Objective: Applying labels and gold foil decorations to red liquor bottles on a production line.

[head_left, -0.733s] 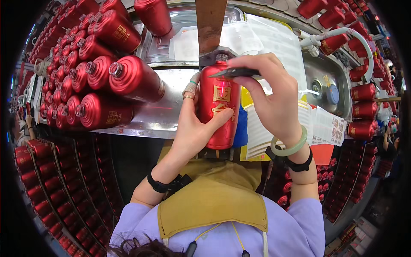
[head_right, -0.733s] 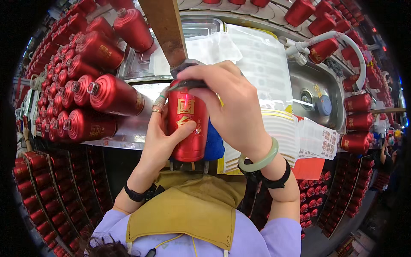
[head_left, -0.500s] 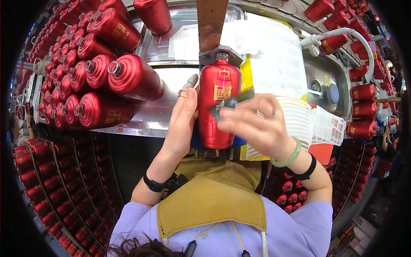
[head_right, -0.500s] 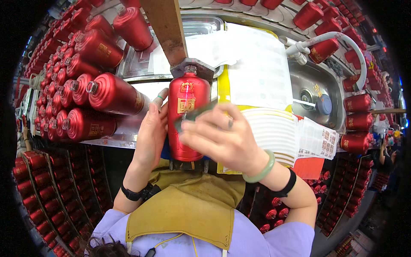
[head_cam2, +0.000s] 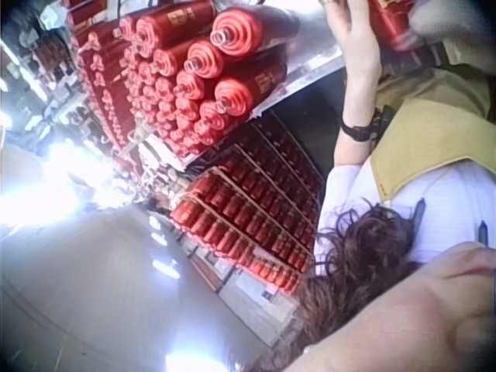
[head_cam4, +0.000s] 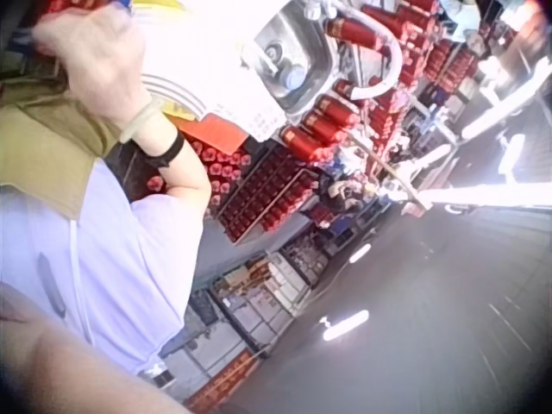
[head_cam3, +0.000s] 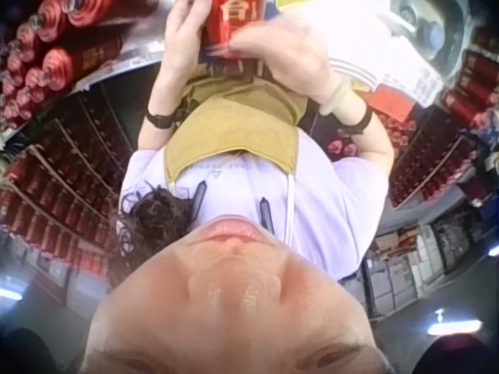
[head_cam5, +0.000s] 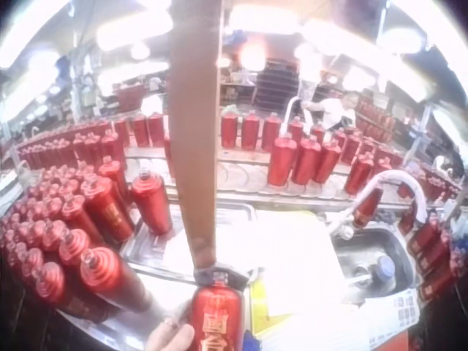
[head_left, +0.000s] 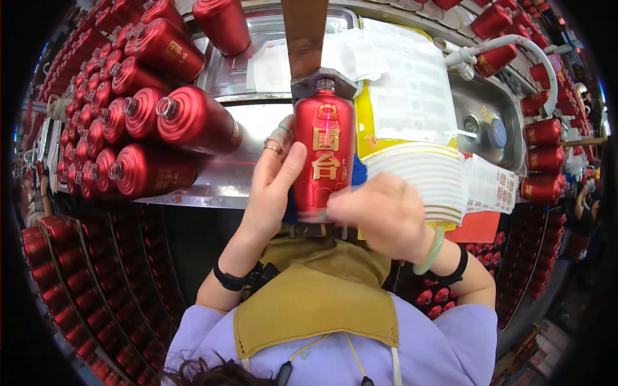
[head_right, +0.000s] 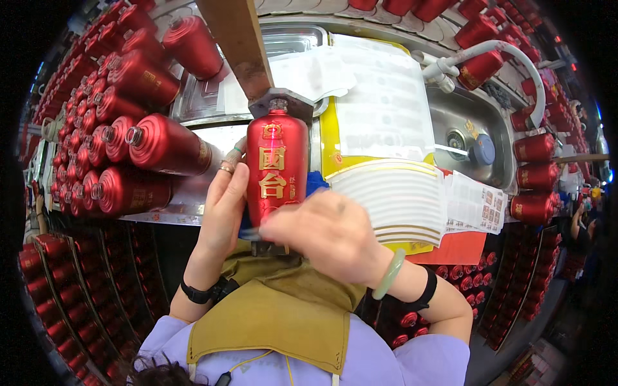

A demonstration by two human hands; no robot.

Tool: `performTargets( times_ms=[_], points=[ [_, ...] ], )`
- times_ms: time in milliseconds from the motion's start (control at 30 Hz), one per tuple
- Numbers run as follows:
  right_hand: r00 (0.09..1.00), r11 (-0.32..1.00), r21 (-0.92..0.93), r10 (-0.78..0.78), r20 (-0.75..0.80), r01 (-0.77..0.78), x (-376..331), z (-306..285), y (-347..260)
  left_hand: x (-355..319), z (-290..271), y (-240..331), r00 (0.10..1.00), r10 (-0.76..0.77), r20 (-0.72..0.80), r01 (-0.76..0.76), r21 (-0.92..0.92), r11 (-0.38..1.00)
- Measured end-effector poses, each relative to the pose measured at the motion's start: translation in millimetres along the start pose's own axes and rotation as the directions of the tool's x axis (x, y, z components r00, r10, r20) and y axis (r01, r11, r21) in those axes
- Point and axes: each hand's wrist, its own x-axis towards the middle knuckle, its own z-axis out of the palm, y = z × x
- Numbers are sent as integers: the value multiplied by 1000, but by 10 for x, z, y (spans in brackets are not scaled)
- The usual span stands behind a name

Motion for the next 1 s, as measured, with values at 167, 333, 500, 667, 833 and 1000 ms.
performTargets(
  times_ms=[167,333,500,667,833,1000],
  points=[
    [669,716,526,668,-325,-460,64,170,203,-34,20,-29,995,90,37,-97,248,964],
    [729,839,186,538,-424,-512,-36,312,299,-32,27,-32,993,110,34,-115,260,959],
    [710,843,36,475,-519,-537,-173,349,283,-28,22,-53,992,115,48,-124,269,955],
    [672,805,57,530,-517,-591,-232,245,362,-65,-26,-35,960,270,71,-277,377,884],
    [610,771,136,586,-533,-623,-249,160,351,22,-131,108,809,382,446,-568,761,314],
    [679,823,119,532,-506,-555,-176,188,354,212,-175,246,798,316,513,-561,824,79]
  ],
)
